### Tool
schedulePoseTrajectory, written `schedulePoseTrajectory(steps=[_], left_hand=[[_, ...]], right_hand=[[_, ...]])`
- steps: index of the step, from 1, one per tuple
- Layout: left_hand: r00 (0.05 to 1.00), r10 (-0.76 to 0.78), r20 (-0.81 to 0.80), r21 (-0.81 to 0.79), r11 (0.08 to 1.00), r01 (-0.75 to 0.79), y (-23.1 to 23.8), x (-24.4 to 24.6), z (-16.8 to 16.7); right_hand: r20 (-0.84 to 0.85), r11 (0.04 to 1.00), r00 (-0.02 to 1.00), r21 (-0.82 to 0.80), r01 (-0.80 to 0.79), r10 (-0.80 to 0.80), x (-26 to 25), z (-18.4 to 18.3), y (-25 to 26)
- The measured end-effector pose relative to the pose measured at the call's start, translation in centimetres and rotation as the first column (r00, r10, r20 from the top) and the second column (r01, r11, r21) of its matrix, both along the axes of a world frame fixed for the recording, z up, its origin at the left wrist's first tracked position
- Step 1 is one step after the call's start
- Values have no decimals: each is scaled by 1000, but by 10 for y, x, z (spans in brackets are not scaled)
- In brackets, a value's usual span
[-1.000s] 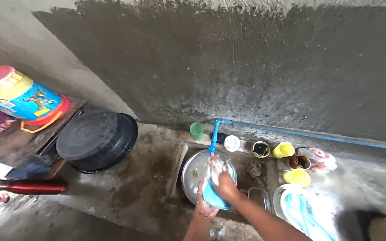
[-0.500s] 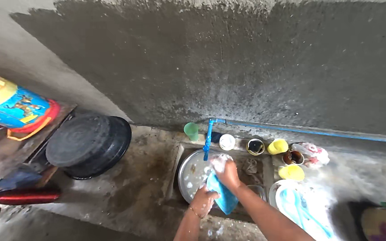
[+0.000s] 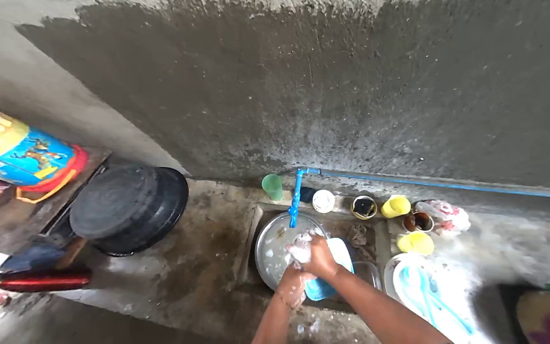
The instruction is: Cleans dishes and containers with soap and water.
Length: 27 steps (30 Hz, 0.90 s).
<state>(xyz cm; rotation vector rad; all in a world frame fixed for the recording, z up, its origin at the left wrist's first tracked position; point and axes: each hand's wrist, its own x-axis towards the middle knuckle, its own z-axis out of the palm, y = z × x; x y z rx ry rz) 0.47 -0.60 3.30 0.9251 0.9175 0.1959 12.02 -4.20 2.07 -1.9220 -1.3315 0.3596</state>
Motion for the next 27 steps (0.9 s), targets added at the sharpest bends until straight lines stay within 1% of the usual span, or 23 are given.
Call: schedulePoseTrajectory(steps=[1,2,3,4,5,6,7,8,9,10,11,12,14,15,16,17,19,21,22,24,25,26,27], left_hand=[[994,102,23,-27,994,-102,-3,0,-4],[978,202,42,-65,978,-199,-5,1,-6],[959,280,49,-92,957,-275,-4,2,-6],[943,330,46,-103,940,-324,-3,4,-5],[934,354,46,-107,932,-347,-3,5,-6],[934,354,44,-100,932,-348,-6,8,-8],[942,334,23,-80,940,-331,-11,12,-11],[951,309,0,-71,949,-308,-17,14,-16],[956,293,-7,-71,954,-292,-22,15,-21],[955,296,-4,-76,952,-296,-26,16,-23],[952,304,13,-83,950,-302,-28,17,-24],[951,306,38,-80,950,-302,-31,16,-24],[942,319,107,-77,947,-312,-37,16,-19],[935,335,120,-81,942,-327,-38,15,-16],[928,351,121,-83,936,-343,-37,15,-13],[929,355,103,-71,934,-349,-34,17,-12],[954,297,41,-20,955,-297,-31,15,-17],[963,269,5,1,963,-269,-32,13,-21],[962,273,20,-6,962,-273,-33,13,-22],[968,241,74,10,970,-242,-36,7,-21],[970,217,106,24,975,-221,-36,4,-19],[974,200,109,51,977,-206,-35,2,-14],[980,177,93,85,979,-185,-32,-1,-10]], right_hand=[[-58,993,997,-107,52,-58,7,-5,1],[-77,971,988,-210,114,-132,16,-13,1],[-69,944,976,-276,181,-207,24,-22,-1],[-67,918,964,-329,223,-258,26,-31,-7],[-120,897,954,-390,209,-275,17,-32,-17],[-198,887,942,-431,163,-270,1,-28,-28],[-257,903,935,-410,126,-247,-18,-25,-37],[-296,929,930,-355,104,-217,-34,-25,-41],[-299,949,937,-305,82,-177,-42,-26,-39],[-302,948,942,-315,48,-148,-39,-24,-34],[-307,928,939,-371,32,-155,-29,-20,-28],[-303,896,933,-443,41,-192,-15,-18,-23],[-296,834,900,-539,118,-319,14,-27,-21],[-310,828,880,-541,148,-359,18,-34,-26],[-325,841,874,-519,155,-362,12,-36,-34],[-339,864,877,-480,149,-340,0,-32,-43],[-355,918,898,-380,115,-260,-31,-18,-53],[-347,950,922,-306,61,-171,-43,-12,-48],[-336,947,928,-318,47,-159,-36,-12,-41],[-285,933,935,-345,104,-210,-10,-21,-30],[-272,932,930,-328,151,-246,3,-25,-27],[-270,944,927,-272,185,-260,10,-28,-25],[-286,966,929,-181,187,-234,8,-28,-27]])
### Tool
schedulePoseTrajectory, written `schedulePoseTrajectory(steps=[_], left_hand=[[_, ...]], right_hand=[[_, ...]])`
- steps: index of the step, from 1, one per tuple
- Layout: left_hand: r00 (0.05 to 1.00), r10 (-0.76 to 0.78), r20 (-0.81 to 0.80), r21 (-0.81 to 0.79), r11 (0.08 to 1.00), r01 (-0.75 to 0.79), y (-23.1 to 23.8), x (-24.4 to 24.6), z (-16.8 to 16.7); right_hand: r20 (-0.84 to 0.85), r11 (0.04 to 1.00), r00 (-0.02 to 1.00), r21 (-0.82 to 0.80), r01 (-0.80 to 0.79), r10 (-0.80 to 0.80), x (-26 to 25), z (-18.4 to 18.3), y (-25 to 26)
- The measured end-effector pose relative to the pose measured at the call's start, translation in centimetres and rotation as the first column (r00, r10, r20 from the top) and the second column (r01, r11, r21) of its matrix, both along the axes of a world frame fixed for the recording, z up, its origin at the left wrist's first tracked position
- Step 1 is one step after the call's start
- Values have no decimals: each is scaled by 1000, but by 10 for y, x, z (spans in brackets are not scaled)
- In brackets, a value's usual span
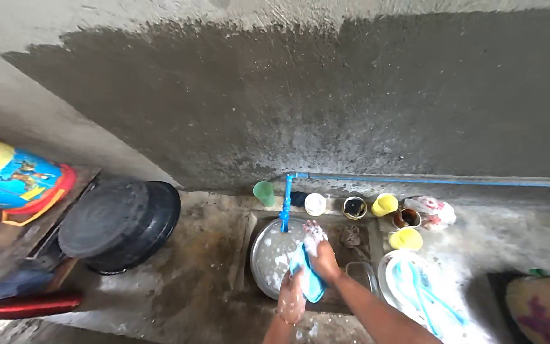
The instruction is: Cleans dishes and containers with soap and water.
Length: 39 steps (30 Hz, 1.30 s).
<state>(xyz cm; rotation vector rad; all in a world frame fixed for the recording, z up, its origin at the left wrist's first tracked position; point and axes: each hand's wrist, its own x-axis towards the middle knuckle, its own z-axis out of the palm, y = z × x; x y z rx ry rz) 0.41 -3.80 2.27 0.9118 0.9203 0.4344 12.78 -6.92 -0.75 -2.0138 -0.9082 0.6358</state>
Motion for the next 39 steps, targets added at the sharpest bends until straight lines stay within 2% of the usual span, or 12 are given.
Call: schedulePoseTrajectory(steps=[4,10,15,20,23,25,29,31,32,34,36,39], left_hand=[[975,-204,-86,38,977,208,19,-15,2],[990,133,55,-82,988,-129,0,-3,11],[994,84,-68,-57,994,-88,0,1,-9],[960,174,-217,111,982,-153,6,-4,-3],[822,309,-478,297,938,-180,25,-1,-33],[827,238,-509,241,962,-129,24,0,-49],[972,172,-157,-130,972,-193,12,16,-6],[953,229,200,83,965,-249,2,26,-18],[864,96,494,201,954,-221,-1,28,-51],[910,83,406,-146,989,-25,-12,27,-24],[966,72,250,-415,909,39,-16,22,-14],[905,-71,420,-263,944,197,-23,-13,-74]], right_hand=[[83,901,977,378,-214,198,-39,7,-8],[-21,993,998,-101,58,-60,-1,-11,-6],[-35,983,986,-86,-163,160,-58,13,-27],[-49,989,991,-92,117,-122,21,-4,0],[-24,986,1000,-166,-6,2,17,34,-12],[-19,977,995,-186,-103,101,-6,60,-24],[-382,993,924,97,69,-27,-42,56,-34],[-380,974,921,166,155,-82,-51,27,-31],[-330,975,937,144,168,-113,-49,10,-30],[-311,972,932,77,221,-187,-37,-16,-33],[-383,970,903,57,235,-196,-35,-17,-44],[-308,981,947,133,141,-94,-59,6,-66]])
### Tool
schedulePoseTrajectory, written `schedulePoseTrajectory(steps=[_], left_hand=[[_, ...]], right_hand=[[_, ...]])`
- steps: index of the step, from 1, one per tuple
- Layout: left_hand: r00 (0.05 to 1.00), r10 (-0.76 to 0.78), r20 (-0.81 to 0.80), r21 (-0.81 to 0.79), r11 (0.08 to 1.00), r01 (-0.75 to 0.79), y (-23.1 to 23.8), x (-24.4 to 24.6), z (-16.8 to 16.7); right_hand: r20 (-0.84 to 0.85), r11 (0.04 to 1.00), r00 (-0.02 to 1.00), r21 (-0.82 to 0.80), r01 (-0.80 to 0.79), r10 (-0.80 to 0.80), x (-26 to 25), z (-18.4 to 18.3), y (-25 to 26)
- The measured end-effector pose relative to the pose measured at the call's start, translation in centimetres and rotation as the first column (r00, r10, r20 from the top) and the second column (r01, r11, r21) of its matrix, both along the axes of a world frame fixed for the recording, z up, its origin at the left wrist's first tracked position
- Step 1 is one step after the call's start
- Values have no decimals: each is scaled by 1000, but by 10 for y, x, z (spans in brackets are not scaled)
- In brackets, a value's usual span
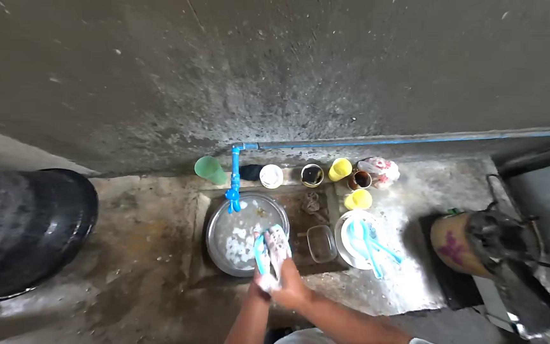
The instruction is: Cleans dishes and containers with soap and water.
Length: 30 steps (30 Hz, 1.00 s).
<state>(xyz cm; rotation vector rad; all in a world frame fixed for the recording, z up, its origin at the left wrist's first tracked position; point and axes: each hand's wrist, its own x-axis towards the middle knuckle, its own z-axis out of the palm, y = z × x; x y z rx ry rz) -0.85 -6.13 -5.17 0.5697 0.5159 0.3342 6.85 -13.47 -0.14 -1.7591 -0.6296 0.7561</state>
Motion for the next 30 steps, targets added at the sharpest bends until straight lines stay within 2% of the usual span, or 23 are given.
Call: schedulePoseTrajectory(steps=[1,2,3,5,6,7,10,12,13,14,16,18,20,22,25,27,30], left_hand=[[1000,-9,16,9,1000,9,-1,3,0],[998,1,-63,-32,999,-3,0,20,22],[998,13,-59,-104,994,-19,1,35,38],[997,-29,72,-191,981,43,5,40,43],[998,-41,56,-188,981,51,6,36,43],[998,-41,-37,-159,987,35,5,32,47],[889,-131,-440,45,985,168,9,38,61],[827,-110,-551,227,934,275,19,41,41],[805,-98,-586,310,890,334,23,41,27],[781,-98,-617,367,842,395,23,42,16],[728,-164,-666,375,770,517,17,45,0],[680,-266,-683,279,765,580,5,52,-14],[614,-355,-705,202,730,653,-1,55,-33],[536,-390,-749,199,639,743,-2,55,-49],[475,-391,-788,196,572,796,0,57,-60],[467,-378,-799,206,558,804,1,59,-67],[422,-383,-822,213,480,851,-3,70,-74]], right_hand=[[41,999,999,-29,-12,13,-2,3,-4],[77,996,997,-85,5,1,4,1,-6],[120,991,993,-132,23,-7,16,-5,-6],[207,976,978,-204,72,-29,46,-22,-5],[226,972,973,-215,93,-43,59,-29,-6],[221,970,974,-225,97,-47,69,-33,-7],[13,962,995,-253,99,-99,97,-39,-25],[-253,950,943,-276,142,-215,118,-38,-48],[-347,942,910,-316,116,-228,128,-31,-61],[-367,934,905,-347,84,-217,136,-23,-73],[-230,917,952,-387,100,-201,144,-8,-96],[68,909,975,-353,220,-210,151,2,-122],[307,884,917,-310,350,-255,161,13,-149],[473,840,846,-333,429,-244,169,23,-171],[702,793,712,-412,450,-39,169,7,-203],[770,791,629,-452,413,112,155,-22,-225],[717,789,664,-527,317,212,127,-59,-240]])
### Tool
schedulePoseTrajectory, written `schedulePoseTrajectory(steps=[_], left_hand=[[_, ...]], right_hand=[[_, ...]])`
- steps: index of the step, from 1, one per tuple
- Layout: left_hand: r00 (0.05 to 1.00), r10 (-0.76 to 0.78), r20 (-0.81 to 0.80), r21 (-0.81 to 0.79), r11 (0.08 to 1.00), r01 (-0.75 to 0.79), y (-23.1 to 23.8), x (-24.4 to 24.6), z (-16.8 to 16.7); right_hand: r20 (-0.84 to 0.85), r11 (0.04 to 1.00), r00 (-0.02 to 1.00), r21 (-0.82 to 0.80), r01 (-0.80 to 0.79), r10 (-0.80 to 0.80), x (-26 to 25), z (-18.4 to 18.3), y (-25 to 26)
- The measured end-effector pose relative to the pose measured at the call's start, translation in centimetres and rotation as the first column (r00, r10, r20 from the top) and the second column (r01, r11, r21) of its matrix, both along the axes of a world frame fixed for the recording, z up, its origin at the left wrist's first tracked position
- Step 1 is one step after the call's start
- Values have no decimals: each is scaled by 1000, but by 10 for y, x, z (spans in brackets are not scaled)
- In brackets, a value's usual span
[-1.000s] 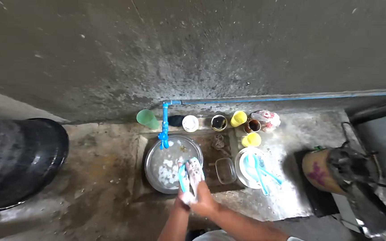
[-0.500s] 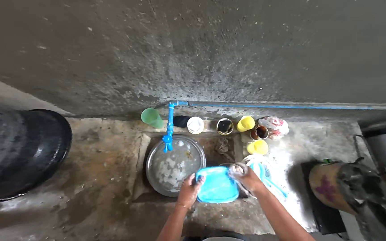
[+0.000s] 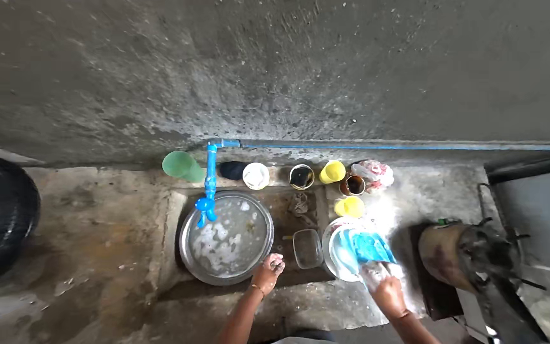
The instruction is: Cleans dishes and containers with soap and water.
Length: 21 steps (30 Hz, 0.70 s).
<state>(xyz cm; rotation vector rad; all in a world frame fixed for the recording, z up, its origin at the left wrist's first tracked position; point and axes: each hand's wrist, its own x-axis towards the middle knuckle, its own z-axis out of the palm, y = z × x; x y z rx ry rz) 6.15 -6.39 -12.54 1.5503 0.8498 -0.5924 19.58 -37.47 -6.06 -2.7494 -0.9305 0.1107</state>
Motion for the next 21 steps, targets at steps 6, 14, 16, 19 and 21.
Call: schedulePoseTrajectory(steps=[6,14,16,19,21], left_hand=[[906,-419,-56,103,900,423,-24,30,-27],[646,-748,-155,131,632,764,-112,74,-96],[747,-634,-201,100,745,659,-118,73,-115],[832,-491,-258,-1,861,508,-105,76,-116],[655,-731,-188,6,667,745,-96,76,-101]], right_hand=[[-203,989,977,-119,-86,60,-21,-40,-4],[-333,999,943,30,36,-24,-15,-10,1],[-366,989,924,50,142,-114,-21,2,2],[-389,969,901,71,237,-192,-35,10,2],[-425,964,891,125,234,-161,-41,10,4]])
